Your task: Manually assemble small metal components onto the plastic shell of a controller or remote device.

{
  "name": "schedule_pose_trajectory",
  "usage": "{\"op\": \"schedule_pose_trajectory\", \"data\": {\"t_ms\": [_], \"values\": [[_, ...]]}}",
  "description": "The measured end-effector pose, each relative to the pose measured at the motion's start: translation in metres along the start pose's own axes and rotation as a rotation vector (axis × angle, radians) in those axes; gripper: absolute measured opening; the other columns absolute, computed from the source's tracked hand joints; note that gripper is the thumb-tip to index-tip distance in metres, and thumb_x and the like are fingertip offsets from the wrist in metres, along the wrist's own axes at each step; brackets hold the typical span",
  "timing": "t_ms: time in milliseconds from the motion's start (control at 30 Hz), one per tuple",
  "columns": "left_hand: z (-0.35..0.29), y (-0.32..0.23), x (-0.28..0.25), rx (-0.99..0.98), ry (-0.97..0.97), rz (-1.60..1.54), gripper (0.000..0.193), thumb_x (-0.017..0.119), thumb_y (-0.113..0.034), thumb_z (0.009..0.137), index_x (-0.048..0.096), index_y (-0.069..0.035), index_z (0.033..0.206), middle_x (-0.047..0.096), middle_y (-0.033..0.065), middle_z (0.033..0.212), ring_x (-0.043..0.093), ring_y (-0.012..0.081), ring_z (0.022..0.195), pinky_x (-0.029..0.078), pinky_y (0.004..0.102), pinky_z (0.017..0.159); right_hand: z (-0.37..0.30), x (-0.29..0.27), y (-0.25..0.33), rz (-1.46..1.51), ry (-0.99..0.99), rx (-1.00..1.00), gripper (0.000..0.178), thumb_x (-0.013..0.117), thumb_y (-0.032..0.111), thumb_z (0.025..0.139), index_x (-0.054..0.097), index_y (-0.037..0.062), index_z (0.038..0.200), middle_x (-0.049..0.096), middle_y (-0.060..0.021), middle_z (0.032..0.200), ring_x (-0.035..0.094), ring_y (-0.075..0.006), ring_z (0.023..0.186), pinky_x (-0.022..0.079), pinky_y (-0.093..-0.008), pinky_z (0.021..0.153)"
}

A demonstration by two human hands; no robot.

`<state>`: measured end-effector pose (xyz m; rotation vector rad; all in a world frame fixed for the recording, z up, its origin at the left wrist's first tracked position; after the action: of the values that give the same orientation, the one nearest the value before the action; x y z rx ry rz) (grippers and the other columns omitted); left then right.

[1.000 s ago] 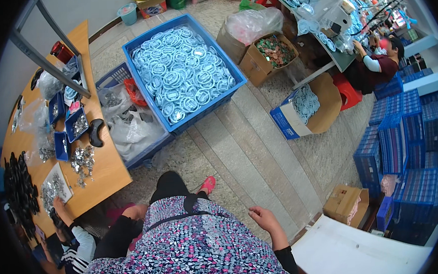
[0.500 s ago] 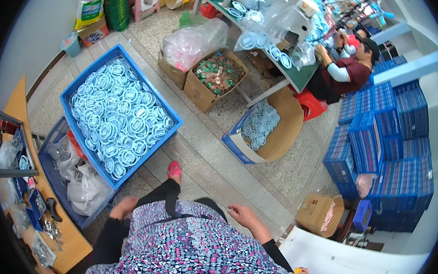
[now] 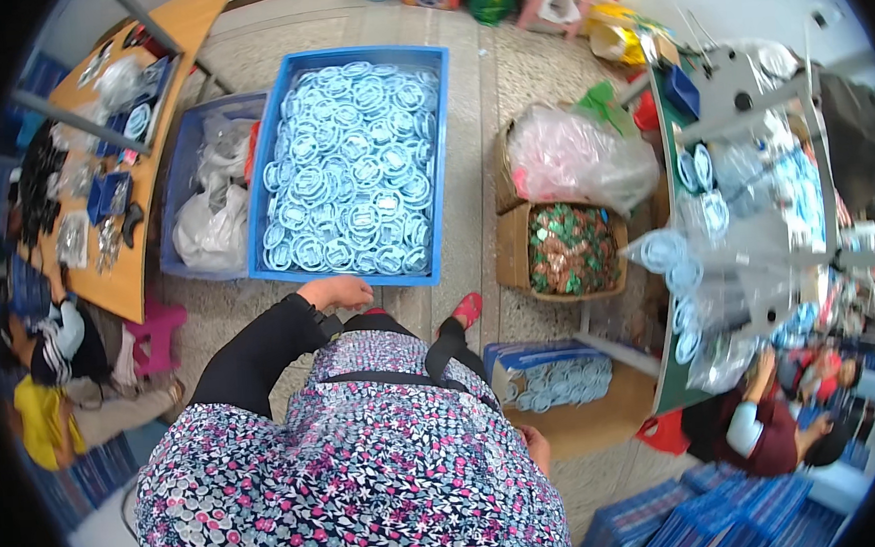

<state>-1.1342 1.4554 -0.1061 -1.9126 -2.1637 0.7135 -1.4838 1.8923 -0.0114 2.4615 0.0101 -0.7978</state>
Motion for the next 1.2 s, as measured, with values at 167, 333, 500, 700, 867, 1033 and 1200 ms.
{"op": "schedule_pose_trajectory", "data": {"t_ms": [167, 333, 500, 700, 867, 1033, 1200], "values": [[0.011, -0.019, 0.029, -0.060, 0.010, -0.149, 0.038, 0.055, -0.035, 0.092, 0.061, -0.007, 0.117, 0.071, 0.0054, 0.092, 0.064, 0.0174, 0.079, 0.051, 0.0345, 0.068, 0.098, -0.089, 0.035, -0.174, 0.067, -0.125, 0.027, 0.065, 0.019, 0.092, 0.069, -0.0020, 0.107, 0.073, -0.0127, 0.087, 0.069, -0.0191, 0.079, 0.053, -0.0338, 0.072], [0.007, -0.014, 0.052, -0.188, -0.068, -0.312, 0.048, 0.057, -0.035, 0.092, 0.060, -0.007, 0.132, 0.072, 0.0083, 0.099, 0.067, 0.0189, 0.085, 0.053, 0.0345, 0.075, 0.194, -0.124, 0.144, -0.148, 0.191, -0.285, 0.028, 0.066, 0.021, 0.092, 0.068, 0.0004, 0.110, 0.073, -0.0158, 0.092, 0.070, -0.0214, 0.084, 0.053, -0.0330, 0.076], [0.055, 0.004, 0.073, -0.025, -0.241, -0.281, 0.039, 0.051, -0.035, 0.092, 0.069, -0.003, 0.103, 0.071, 0.0151, 0.099, 0.066, 0.0342, 0.086, 0.051, 0.0455, 0.075, 0.244, -0.134, 0.280, -0.432, 0.243, -0.550, 0.027, 0.065, 0.019, 0.091, 0.068, -0.0005, 0.108, 0.071, -0.0156, 0.088, 0.068, -0.0229, 0.079, 0.053, -0.0337, 0.075], [0.091, -0.047, 0.061, 0.072, -0.366, -0.297, 0.041, 0.048, -0.035, 0.092, 0.070, -0.001, 0.095, 0.070, 0.0180, 0.091, 0.065, 0.0371, 0.081, 0.049, 0.0504, 0.072, 0.376, -0.117, 0.327, -0.616, 0.449, -0.726, 0.027, 0.063, 0.024, 0.089, 0.070, -0.0005, 0.099, 0.071, -0.0184, 0.084, 0.070, -0.0293, 0.082, 0.053, -0.0384, 0.077], [0.104, -0.065, 0.038, -0.053, -0.426, -0.443, 0.031, 0.050, -0.023, 0.093, 0.071, 0.000, 0.092, 0.070, 0.0178, 0.096, 0.064, 0.0379, 0.084, 0.048, 0.0504, 0.074, 0.416, -0.068, 0.435, -0.965, 0.655, -1.008, 0.040, 0.055, 0.032, 0.098, 0.066, -0.0013, 0.117, 0.070, -0.0213, 0.106, 0.066, -0.0330, 0.099, 0.051, -0.0380, 0.087], [0.100, -0.065, 0.011, -0.087, -0.663, -0.410, 0.027, 0.054, -0.020, 0.086, 0.072, -0.001, 0.093, 0.070, 0.0204, 0.094, 0.065, 0.0378, 0.080, 0.048, 0.0516, 0.070, 0.462, -0.035, 0.536, -0.973, 0.886, -0.816, 0.038, 0.054, 0.031, 0.098, 0.067, -0.0030, 0.105, 0.071, -0.0183, 0.094, 0.066, -0.0313, 0.085, 0.051, -0.0379, 0.078], [0.082, -0.070, 0.001, -0.200, -0.857, -0.803, 0.039, 0.051, -0.034, 0.086, 0.069, -0.002, 0.098, 0.070, 0.0194, 0.096, 0.065, 0.0370, 0.086, 0.049, 0.0484, 0.075, 0.480, -0.013, 0.614, -1.015, 0.979, -0.929, 0.038, 0.052, 0.034, 0.098, 0.068, -0.0010, 0.092, 0.070, -0.0147, 0.081, 0.064, -0.0272, 0.074, 0.050, -0.0395, 0.070]]}}
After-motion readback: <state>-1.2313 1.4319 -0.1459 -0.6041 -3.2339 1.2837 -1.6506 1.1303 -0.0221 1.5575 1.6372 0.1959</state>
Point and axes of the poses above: each hand's wrist, its own z-axis towards the middle knuckle, its own x-axis out of the palm, y = z × x, the point moved 3 cm from there along z, towards the middle knuckle
